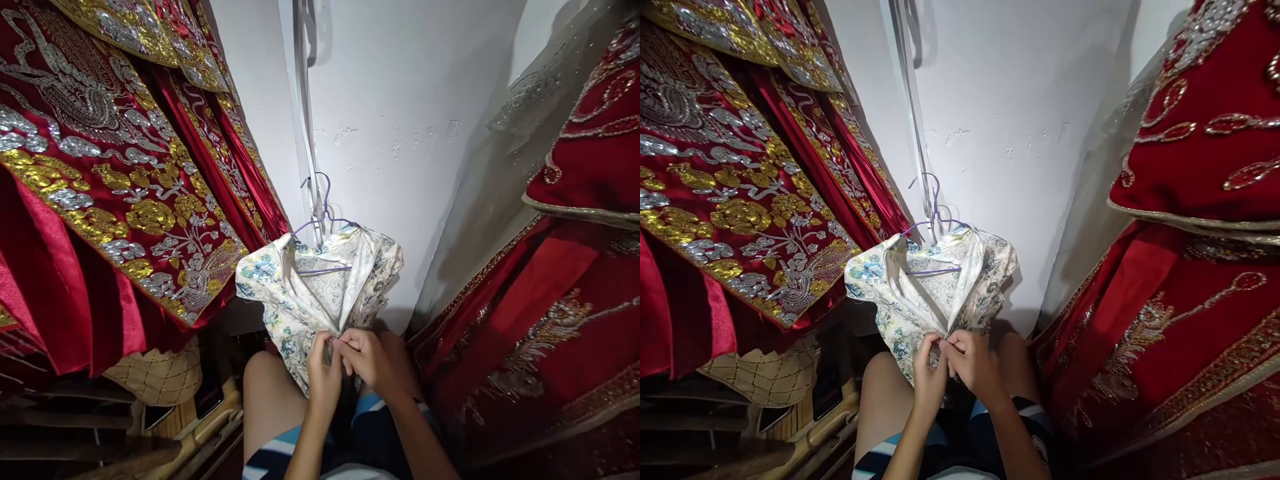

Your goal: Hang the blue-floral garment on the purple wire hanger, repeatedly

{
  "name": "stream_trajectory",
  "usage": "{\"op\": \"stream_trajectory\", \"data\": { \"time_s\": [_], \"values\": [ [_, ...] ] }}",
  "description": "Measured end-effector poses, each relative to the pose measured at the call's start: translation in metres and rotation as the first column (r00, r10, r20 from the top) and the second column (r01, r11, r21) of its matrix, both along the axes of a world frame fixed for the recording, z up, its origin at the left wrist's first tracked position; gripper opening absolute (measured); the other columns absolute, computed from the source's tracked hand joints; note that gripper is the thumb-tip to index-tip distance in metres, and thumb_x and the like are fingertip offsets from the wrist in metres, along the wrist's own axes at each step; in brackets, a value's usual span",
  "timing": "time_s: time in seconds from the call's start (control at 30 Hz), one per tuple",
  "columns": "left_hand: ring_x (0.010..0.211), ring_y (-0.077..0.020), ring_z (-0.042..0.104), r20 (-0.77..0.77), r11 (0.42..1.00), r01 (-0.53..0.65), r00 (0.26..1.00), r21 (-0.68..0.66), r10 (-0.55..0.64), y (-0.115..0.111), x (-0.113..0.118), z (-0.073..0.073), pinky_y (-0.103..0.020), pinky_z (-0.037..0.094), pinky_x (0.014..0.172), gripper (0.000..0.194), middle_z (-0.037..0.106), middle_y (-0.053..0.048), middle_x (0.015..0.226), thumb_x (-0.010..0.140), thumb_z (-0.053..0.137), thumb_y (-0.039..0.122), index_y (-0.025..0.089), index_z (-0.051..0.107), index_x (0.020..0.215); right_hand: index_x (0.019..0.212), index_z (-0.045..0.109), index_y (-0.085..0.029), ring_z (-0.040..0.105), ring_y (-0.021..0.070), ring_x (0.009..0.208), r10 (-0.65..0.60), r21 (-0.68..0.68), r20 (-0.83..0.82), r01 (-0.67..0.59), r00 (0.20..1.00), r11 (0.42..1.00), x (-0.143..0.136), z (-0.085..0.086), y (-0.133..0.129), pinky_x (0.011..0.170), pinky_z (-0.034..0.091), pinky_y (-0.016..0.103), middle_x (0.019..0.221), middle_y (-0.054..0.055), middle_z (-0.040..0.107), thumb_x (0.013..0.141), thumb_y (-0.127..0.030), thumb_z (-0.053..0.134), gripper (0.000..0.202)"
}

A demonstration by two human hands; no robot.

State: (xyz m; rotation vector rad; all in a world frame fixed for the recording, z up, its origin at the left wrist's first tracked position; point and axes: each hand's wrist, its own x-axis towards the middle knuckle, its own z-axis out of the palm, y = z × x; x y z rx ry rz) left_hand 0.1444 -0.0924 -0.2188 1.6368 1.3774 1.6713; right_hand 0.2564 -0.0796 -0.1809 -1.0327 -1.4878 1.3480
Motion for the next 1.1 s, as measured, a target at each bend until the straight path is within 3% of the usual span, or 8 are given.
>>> {"op": "stream_trajectory", "data": {
  "time_s": [0.2, 0.5, 0.63, 0.73, 0.83, 0.9, 1.0, 1.1],
  "values": [
    [0.076, -0.0167, 0.053, -0.121, 0.998, 0.066, 0.991, 0.023, -0.063, 0.004, -0.011, 0.005, -0.026, 0.04, 0.07, 0.018, 0.055, -0.003, 0.077, 0.094, 0.05, 0.024, 0.018, 0.055, 0.077, 0.063, 0.059, -0.019, 0.035, 0.0092, 0.037, -0.122, -0.028, -0.017, 0.122, 0.992, 0.992, 0.002, 0.027, 0.014, 0.042, 0.026, 0.025, 0.041, -0.003, 0.049, 0.082, -0.046, 0.061, 0.034],
    [0.075, -0.018, 0.05, -0.271, 0.983, 0.155, 0.947, -0.095, -0.175, 0.009, -0.03, -0.001, -0.027, 0.037, 0.07, 0.022, 0.05, -0.003, 0.077, 0.095, 0.045, 0.024, 0.02, 0.048, 0.074, 0.074, 0.064, -0.013, 0.031, 0.0044, 0.039, -0.115, 0.086, -0.407, 0.164, 0.906, 0.983, -0.008, 0.128, 0.079, 0.037, 0.019, 0.02, 0.048, -0.004, 0.052, 0.072, -0.046, 0.074, 0.034],
    [0.073, -0.0181, 0.051, -0.304, 0.957, 0.234, 0.911, -0.171, -0.277, 0.012, -0.043, 0.01, -0.027, 0.038, 0.068, 0.022, 0.053, -0.002, 0.074, 0.094, 0.048, 0.026, 0.019, 0.052, 0.073, 0.079, 0.065, -0.013, 0.035, 0.0047, 0.039, -0.117, 0.15, -0.423, 0.196, 0.898, 0.969, -0.014, 0.136, 0.074, 0.038, 0.023, 0.019, 0.048, -0.003, 0.054, 0.078, -0.045, 0.071, 0.032],
    [0.075, -0.0186, 0.057, -0.25, 0.956, 0.261, 0.924, -0.136, -0.288, 0.019, -0.053, 0.044, -0.028, 0.042, 0.071, 0.016, 0.06, -0.004, 0.079, 0.094, 0.051, 0.03, 0.02, 0.062, 0.088, 0.082, 0.064, -0.015, 0.037, 0.006, 0.039, -0.076, 0.199, -0.362, 0.157, 0.929, 0.967, -0.015, 0.127, 0.067, 0.038, 0.026, 0.019, 0.047, -0.004, 0.054, 0.081, -0.047, 0.07, 0.033],
    [0.08, -0.0179, 0.06, -0.2, 0.987, 0.085, 0.978, 0.14, -0.056, 0.033, -0.058, 0.1, -0.028, 0.044, 0.075, 0.024, 0.064, -0.004, 0.086, 0.093, 0.056, 0.03, 0.02, 0.062, 0.114, 0.08, 0.062, -0.016, 0.036, 0.0068, 0.037, -0.101, 0.232, -0.298, 0.174, 0.949, 0.957, -0.013, 0.126, 0.059, 0.038, 0.026, 0.02, 0.045, -0.004, 0.054, 0.082, -0.049, 0.068, 0.033],
    [0.081, -0.0167, 0.059, -0.25, 0.949, 0.018, 0.966, 0.315, 0.064, 0.045, -0.057, 0.136, -0.028, 0.045, 0.078, 0.033, 0.065, -0.005, 0.092, 0.095, 0.054, 0.028, 0.021, 0.058, 0.127, 0.078, 0.061, -0.017, 0.036, 0.007, 0.038, -0.102, 0.269, -0.264, 0.175, 0.959, 0.947, -0.012, 0.13, 0.055, 0.039, 0.025, 0.02, 0.046, -0.004, 0.054, 0.084, -0.048, 0.065, 0.032],
    [0.081, -0.0164, 0.059, -0.432, 0.92, 0.136, 0.901, 0.368, 0.039, 0.061, -0.049, 0.173, -0.028, 0.045, 0.076, 0.022, 0.066, -0.005, 0.093, 0.096, 0.052, 0.028, 0.019, 0.065, 0.112, 0.077, 0.059, -0.018, 0.037, 0.0078, 0.04, -0.096, 0.339, -0.241, 0.176, 0.966, 0.924, -0.013, 0.132, 0.059, 0.042, 0.026, 0.021, 0.047, -0.005, 0.052, 0.087, -0.047, 0.062, 0.03],
    [0.078, -0.0162, 0.058, -0.495, 0.886, 0.135, 0.861, 0.443, 0.116, 0.067, -0.038, 0.187, -0.027, 0.044, 0.073, 0.019, 0.064, -0.004, 0.083, 0.096, 0.052, 0.028, 0.017, 0.065, 0.09, 0.077, 0.056, -0.02, 0.038, 0.0091, 0.045, -0.179, 0.375, -0.273, 0.276, 0.945, 0.885, -0.019, 0.115, 0.075, 0.044, 0.026, 0.022, 0.051, -0.005, 0.047, 0.086, -0.045, 0.061, 0.027]
  ]
}}
